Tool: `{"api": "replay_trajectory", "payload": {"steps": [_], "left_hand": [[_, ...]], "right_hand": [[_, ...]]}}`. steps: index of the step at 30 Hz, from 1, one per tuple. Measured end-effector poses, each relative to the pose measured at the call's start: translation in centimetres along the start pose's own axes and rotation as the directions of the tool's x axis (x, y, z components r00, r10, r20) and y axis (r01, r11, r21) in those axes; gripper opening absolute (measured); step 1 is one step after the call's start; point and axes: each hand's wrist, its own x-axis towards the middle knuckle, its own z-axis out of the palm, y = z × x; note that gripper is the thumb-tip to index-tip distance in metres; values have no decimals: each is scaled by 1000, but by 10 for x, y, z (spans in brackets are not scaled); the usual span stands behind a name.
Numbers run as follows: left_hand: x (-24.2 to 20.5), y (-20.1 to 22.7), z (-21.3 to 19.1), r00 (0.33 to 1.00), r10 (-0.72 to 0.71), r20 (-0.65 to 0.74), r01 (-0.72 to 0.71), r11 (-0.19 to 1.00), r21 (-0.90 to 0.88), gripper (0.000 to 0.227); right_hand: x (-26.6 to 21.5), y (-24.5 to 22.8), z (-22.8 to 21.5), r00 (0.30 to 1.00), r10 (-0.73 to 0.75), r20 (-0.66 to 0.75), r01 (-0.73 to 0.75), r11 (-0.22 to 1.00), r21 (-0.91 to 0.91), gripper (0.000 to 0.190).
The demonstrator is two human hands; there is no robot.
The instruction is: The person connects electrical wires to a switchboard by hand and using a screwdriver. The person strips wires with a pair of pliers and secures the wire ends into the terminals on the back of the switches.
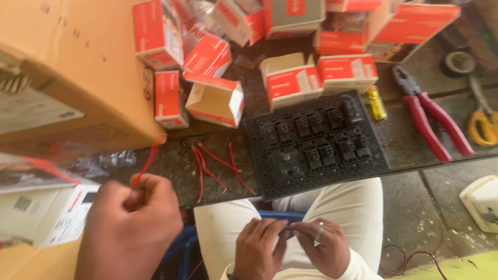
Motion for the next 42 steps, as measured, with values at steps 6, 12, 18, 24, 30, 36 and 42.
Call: {"api": "replay_trajectory", "payload": {"steps": [6,12,18,24,30,36,42], "left_hand": [[-9,-11,-6,999,-45,6,45,999,-19,20],[0,-7,-14,997,-45,63,48,998,-48,13],[-3,-5,-8,988,-87,126,102,987,-121,11],[2,0,-16,986,-167,18,168,966,-199,6],[4,-11,-23,927,-373,-28,346,884,-316,8],[-7,-23,-10,834,-507,217,543,684,-487,15],[-13,-5,-2,836,-242,492,466,785,-407,17]], "right_hand": [[15,-19,3,989,-135,57,137,990,-41,16],[10,-21,8,994,-105,-28,103,992,-67,19],[4,-13,-2,996,-80,40,82,995,-50,18],[3,-9,-6,999,-12,38,14,998,-61,21],[5,1,-17,996,66,-60,-62,995,73,11],[6,-5,-31,973,203,-106,-177,961,212,6],[13,-17,-33,957,28,-288,-34,999,-16,17]]}}
